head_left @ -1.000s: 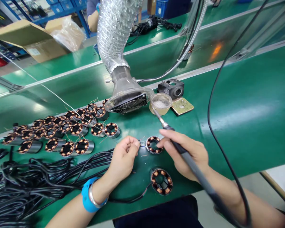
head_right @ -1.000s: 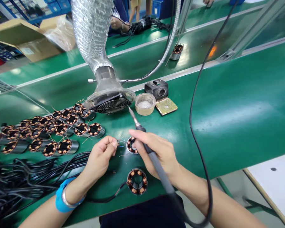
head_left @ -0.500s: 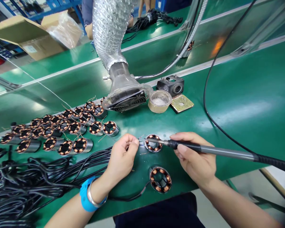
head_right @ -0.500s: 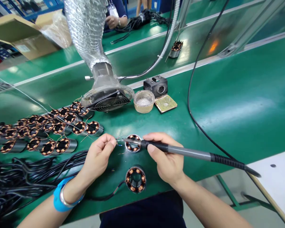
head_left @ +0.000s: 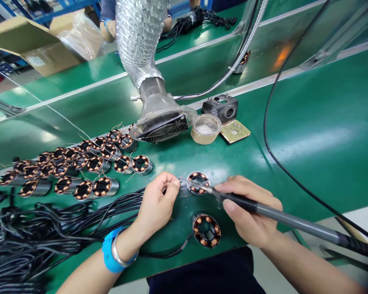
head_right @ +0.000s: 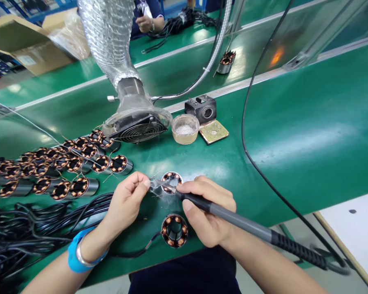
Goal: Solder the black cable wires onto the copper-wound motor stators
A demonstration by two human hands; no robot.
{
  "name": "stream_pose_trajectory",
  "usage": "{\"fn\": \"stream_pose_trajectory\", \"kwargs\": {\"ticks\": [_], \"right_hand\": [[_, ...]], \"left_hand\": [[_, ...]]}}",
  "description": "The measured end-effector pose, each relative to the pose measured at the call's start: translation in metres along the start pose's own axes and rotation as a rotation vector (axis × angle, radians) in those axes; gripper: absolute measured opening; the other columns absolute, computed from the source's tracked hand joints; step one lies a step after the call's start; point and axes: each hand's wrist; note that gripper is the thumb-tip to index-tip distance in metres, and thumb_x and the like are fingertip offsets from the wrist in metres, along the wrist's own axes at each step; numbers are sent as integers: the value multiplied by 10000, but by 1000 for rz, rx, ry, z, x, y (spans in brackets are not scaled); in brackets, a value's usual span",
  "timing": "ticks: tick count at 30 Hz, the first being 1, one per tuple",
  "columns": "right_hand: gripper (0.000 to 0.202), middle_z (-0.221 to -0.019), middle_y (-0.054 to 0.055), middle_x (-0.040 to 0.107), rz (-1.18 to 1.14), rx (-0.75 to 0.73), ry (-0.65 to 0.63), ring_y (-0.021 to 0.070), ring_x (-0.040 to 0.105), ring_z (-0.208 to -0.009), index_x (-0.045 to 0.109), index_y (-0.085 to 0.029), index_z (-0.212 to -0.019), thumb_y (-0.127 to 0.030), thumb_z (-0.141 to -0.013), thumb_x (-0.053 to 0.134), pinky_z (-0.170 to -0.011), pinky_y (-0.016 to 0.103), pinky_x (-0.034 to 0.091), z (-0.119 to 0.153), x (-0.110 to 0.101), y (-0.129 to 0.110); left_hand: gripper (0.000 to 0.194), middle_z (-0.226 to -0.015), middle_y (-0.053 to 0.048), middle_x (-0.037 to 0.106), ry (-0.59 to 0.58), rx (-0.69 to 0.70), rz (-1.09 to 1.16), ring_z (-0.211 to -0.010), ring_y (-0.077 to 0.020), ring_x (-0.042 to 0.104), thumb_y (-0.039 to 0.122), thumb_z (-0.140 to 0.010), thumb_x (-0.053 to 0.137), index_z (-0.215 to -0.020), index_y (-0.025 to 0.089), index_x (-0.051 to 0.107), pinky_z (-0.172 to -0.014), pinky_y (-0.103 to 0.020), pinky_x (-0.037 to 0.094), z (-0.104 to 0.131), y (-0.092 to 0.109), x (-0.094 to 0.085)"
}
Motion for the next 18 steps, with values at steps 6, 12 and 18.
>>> {"fn": "stream_pose_trajectory", "kwargs": {"ticks": [6, 12, 18], "right_hand": [[282, -701, 37, 654, 7, -103, 29, 173, 550, -551, 695, -229, -1018, -138, -783, 570, -488, 328, 443, -6, 3, -6], [321, -725, 39, 610, -34, -99, 70, 177, 531, -584, 693, -222, -1062, -132, -779, 572, -541, 358, 440, 0, 0, -1], [322, -781, 43, 636, -44, -55, 36, 176, 543, -615, 690, -220, -1061, -115, -782, 569, -552, 354, 438, 2, 0, 2]], "left_hand": [[244, -583, 59, 412, 7, -3, -10, -530, -98, 360, 335, -898, 497, -703, 188, 494, -515, -226, 272, -1, 0, 0], [249, -575, 66, 385, -1, -5, -23, -526, -97, 337, 347, -906, 481, -713, 190, 488, -509, -225, 263, 0, 1, 1], [242, -578, 66, 381, 10, -6, -11, -528, -94, 334, 341, -903, 488, -717, 186, 492, -507, -221, 262, -2, 2, 1]]}}
Point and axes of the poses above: each hand's wrist, its own z-axis away from the middle knuckle, its own x-axis out of the palm, y = z × x
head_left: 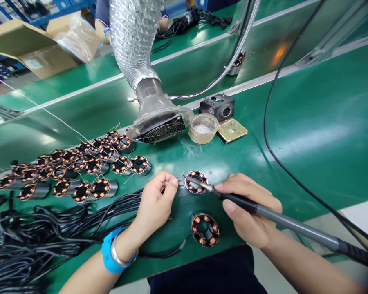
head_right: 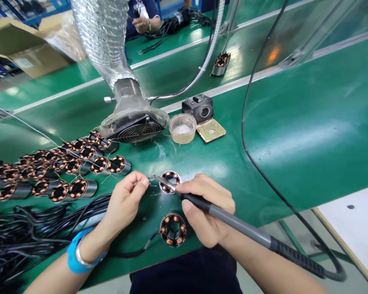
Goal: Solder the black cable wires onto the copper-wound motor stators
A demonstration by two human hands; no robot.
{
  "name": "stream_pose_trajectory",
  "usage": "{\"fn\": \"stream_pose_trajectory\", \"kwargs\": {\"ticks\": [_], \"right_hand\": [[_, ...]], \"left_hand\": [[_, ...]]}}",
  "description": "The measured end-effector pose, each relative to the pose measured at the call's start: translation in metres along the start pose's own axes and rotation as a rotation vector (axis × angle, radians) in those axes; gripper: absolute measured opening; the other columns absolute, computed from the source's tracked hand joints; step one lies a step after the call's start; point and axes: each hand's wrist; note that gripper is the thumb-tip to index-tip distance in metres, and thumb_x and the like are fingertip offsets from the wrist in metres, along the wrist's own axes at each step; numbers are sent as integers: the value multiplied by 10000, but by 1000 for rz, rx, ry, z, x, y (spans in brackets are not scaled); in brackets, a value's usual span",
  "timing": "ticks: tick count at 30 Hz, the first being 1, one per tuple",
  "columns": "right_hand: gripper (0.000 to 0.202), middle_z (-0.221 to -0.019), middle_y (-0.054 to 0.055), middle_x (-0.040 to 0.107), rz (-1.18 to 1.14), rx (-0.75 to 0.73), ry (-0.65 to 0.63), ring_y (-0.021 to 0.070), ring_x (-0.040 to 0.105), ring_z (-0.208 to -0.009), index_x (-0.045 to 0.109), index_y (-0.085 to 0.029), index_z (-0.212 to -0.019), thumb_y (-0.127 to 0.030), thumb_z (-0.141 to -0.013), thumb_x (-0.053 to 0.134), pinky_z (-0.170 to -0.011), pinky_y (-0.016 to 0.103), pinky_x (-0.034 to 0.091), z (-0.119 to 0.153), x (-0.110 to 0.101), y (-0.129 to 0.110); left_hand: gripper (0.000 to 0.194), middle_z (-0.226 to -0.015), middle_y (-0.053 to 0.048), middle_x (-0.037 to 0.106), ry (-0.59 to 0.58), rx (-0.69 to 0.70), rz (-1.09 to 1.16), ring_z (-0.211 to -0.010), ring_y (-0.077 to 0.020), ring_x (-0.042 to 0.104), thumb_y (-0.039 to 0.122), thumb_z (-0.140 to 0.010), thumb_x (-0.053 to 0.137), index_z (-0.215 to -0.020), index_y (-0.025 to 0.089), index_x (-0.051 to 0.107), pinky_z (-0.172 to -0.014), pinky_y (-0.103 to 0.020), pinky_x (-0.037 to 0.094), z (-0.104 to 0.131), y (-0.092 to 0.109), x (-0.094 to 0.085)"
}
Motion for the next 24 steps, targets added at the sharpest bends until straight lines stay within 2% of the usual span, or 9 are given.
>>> {"fn": "stream_pose_trajectory", "kwargs": {"ticks": [10, 24], "right_hand": [[294, -778, 36, 647, 9, 30, -32, 165, 555, -622, 689, -211, -1037, -111, -789, 567, -537, 327, 434, -1, 0, -1], [312, -781, 36, 632, -27, 13, 8, 165, 543, -641, 692, -197, -1054, -101, -783, 570, -563, 340, 416, 1, -1, 1]], "left_hand": [[246, -590, 65, 389, -3, 12, 1, -535, -91, 333, 344, -914, 487, -730, 181, 498, -506, -219, 258, 0, -1, 0], [212, -616, 59, 428, 22, 43, -45, -563, -91, 362, 321, -906, 500, -755, 174, 521, -529, -219, 286, 0, -3, -1]]}}
Point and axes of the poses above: each hand's wrist, its own z-axis away from the middle knuckle, its own x-axis out of the palm, y = z × x
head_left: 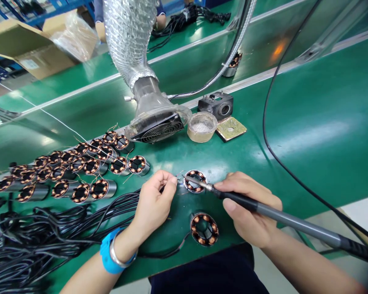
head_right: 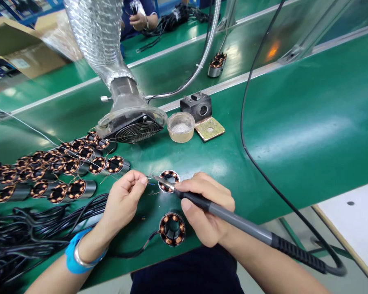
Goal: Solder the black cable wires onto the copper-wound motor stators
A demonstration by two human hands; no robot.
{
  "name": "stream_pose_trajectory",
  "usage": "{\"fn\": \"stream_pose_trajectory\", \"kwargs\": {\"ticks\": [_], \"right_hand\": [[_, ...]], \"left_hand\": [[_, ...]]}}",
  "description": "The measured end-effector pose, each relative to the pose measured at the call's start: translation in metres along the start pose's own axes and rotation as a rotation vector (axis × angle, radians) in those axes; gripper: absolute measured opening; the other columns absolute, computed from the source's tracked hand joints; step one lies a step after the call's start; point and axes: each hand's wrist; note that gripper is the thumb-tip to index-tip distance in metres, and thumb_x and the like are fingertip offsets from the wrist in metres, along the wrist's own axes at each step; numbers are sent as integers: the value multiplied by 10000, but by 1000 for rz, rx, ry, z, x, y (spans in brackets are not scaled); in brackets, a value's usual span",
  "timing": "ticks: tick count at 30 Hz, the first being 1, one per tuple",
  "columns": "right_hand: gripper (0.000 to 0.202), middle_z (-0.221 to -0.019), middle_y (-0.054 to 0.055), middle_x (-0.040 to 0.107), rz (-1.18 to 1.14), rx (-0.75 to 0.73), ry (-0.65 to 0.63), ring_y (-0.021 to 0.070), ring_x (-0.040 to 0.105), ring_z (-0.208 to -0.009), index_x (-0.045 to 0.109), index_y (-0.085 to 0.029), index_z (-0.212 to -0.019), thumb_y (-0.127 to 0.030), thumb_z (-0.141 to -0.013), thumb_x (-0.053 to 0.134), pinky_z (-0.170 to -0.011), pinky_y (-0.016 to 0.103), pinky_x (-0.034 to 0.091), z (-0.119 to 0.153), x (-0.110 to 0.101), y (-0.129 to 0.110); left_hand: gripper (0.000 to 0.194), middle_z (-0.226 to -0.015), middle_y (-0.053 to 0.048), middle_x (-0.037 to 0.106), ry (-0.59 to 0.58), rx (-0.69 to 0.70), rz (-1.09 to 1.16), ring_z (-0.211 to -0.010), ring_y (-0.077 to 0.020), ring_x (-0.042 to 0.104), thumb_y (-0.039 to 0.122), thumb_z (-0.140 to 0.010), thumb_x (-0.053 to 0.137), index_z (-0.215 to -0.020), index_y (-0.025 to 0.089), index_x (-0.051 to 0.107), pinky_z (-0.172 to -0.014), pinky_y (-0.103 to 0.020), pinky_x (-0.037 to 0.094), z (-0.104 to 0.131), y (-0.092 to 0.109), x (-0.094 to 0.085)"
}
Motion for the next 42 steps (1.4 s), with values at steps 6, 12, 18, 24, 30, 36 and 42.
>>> {"fn": "stream_pose_trajectory", "kwargs": {"ticks": [6, 12, 18, 24, 30, 36, 42], "right_hand": [[317, -783, 33, 629, 3, 6, -1, 165, 544, -634, 691, -203, -1055, -104, -782, 565, -560, 338, 419, -1, -1, -2], [313, -783, 36, 633, 3, 10, 6, 167, 550, -632, 692, -203, -1053, -111, -783, 565, -554, 337, 417, -1, -1, -1], [308, -781, 37, 633, -7, 15, 2, 168, 549, -635, 692, -200, -1053, -111, -784, 572, -563, 341, 418, 1, -1, 1], [310, -786, 35, 638, -11, 2, 6, 166, 551, -636, 693, -198, -1048, -108, -780, 568, -563, 341, 416, 0, -1, 0], [310, -770, 29, 627, -6, -5, 19, 155, 533, -620, 693, -194, -1052, -108, -779, 572, -547, 328, 403, 0, -1, 0], [300, -769, 38, 627, -6, -23, 61, 173, 547, -635, 689, -220, -1083, -149, -811, 586, -546, 337, 445, 0, 0, 4], [383, -904, 28, 714, 89, 32, 39, 120, 611, -575, 612, -262, -1241, -113, -893, 556, -519, 276, 515, -8, 5, 0]], "left_hand": [[224, -613, 61, 424, 2, -4, -17, -559, -91, 357, 334, -908, 506, -748, 178, 519, -522, -220, 280, 0, 0, -1], [231, -606, 65, 413, 6, -2, -25, -550, -91, 348, 344, -911, 507, -747, 181, 519, -513, -219, 275, 0, -1, -1], [232, -611, 63, 415, 1, 4, -23, -555, -91, 350, 342, -912, 509, -746, 181, 520, -518, -218, 280, -1, 0, -1], [232, -612, 61, 423, 1, 14, -15, -555, -91, 358, 342, -910, 511, -744, 181, 519, -518, -218, 282, 0, 0, 0], [231, -610, 60, 416, 1, 11, -26, -553, -93, 354, 345, -907, 511, -745, 181, 518, -515, -221, 274, 2, 2, -1], [292, -612, 59, 366, -83, -57, 8, -556, -97, 322, 395, -932, 478, -725, 188, 476, -519, -223, 263, 0, 1, -4], [341, -631, 55, 333, -237, -97, 83, -557, -105, 282, 452, -955, 427, -725, 201, 420, -509, -234, 244, 2, -1, -12]]}}
Point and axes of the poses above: each hand's wrist, its own z-axis away from the middle knuckle, its own x-axis out of the palm, y = z × x
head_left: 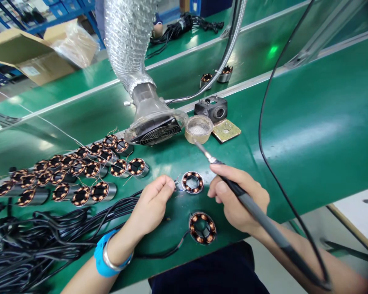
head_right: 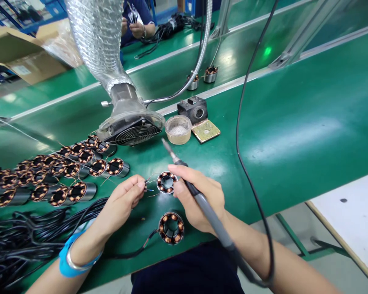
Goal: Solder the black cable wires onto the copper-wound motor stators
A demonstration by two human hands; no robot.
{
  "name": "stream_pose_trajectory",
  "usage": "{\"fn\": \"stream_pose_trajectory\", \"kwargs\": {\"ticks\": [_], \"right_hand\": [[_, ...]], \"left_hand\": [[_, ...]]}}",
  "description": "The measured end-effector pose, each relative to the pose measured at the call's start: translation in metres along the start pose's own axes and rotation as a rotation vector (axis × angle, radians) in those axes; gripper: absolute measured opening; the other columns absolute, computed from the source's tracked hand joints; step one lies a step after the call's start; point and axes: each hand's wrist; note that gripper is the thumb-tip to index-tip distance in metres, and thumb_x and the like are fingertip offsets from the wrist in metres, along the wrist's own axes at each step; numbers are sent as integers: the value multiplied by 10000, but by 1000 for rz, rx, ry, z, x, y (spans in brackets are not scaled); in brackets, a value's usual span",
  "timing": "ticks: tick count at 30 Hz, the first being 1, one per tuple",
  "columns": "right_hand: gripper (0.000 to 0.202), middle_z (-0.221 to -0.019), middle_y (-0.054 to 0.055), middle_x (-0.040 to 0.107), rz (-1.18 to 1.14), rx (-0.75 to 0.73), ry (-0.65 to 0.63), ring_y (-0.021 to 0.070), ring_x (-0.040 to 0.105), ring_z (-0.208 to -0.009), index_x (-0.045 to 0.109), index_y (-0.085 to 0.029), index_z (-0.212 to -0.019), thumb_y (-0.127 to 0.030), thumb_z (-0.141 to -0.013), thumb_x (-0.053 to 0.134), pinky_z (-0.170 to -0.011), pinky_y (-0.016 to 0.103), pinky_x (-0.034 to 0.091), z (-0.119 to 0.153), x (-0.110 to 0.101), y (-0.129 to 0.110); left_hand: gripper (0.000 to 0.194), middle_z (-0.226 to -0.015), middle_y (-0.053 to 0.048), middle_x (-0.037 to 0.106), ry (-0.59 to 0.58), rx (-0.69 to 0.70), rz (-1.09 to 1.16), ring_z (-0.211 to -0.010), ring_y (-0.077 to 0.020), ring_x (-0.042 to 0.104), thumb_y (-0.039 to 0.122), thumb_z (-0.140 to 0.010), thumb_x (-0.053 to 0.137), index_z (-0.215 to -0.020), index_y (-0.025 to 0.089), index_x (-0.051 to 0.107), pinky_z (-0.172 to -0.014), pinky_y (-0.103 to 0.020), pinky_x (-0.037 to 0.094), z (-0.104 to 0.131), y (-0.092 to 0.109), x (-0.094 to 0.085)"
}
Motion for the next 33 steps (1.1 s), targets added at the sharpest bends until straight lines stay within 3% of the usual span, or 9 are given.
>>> {"fn": "stream_pose_trajectory", "kwargs": {"ticks": [6, 11, 27, 33], "right_hand": [[250, -881, 7, 718, 178, -101, -214, 121, 672, -747, 638, -212, -1054, -65, -853, 620, -710, 250, 564, -11, 10, -2], [249, -914, 29, 703, 183, -98, -320, 137, 663, -811, 609, -193, -1074, -73, -858, 585, -770, 278, 562, -7, 17, 7], [247, -898, 23, 710, 179, -134, -318, 140, 631, -696, 607, -217, -1066, -101, -848, 611, -684, 285, 542, -4, 16, 12], [327, -921, 34, 716, 141, -102, -239, 147, 655, -737, 610, -224, -1138, -60, -856, 588, -685, 288, 551, -2, 15, 10]], "left_hand": [[253, -675, 47, 432, -30, 120, -280, -631, -124, 386, 364, -986, 391, -791, 209, 435, -595, -256, 299, 16, 14, 5], [190, -673, 53, 417, -54, 162, -405, -624, -130, 377, 288, -974, 404, -799, 214, 413, -602, -271, 280, 22, 13, 5], [167, -678, 42, 451, -45, 148, -472, -628, -142, 413, 278, -962, 410, -806, 219, 417, -619, -275, 293, 18, 7, 2], [223, -657, 51, 426, -36, 93, -317, -611, -125, 393, 345, -967, 421, -791, 209, 448, -583, -254, 293, 13, 2, -1]]}}
Point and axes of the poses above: each hand's wrist, its own z-axis away from the middle knuckle, its own x-axis out of the palm, y = z × x
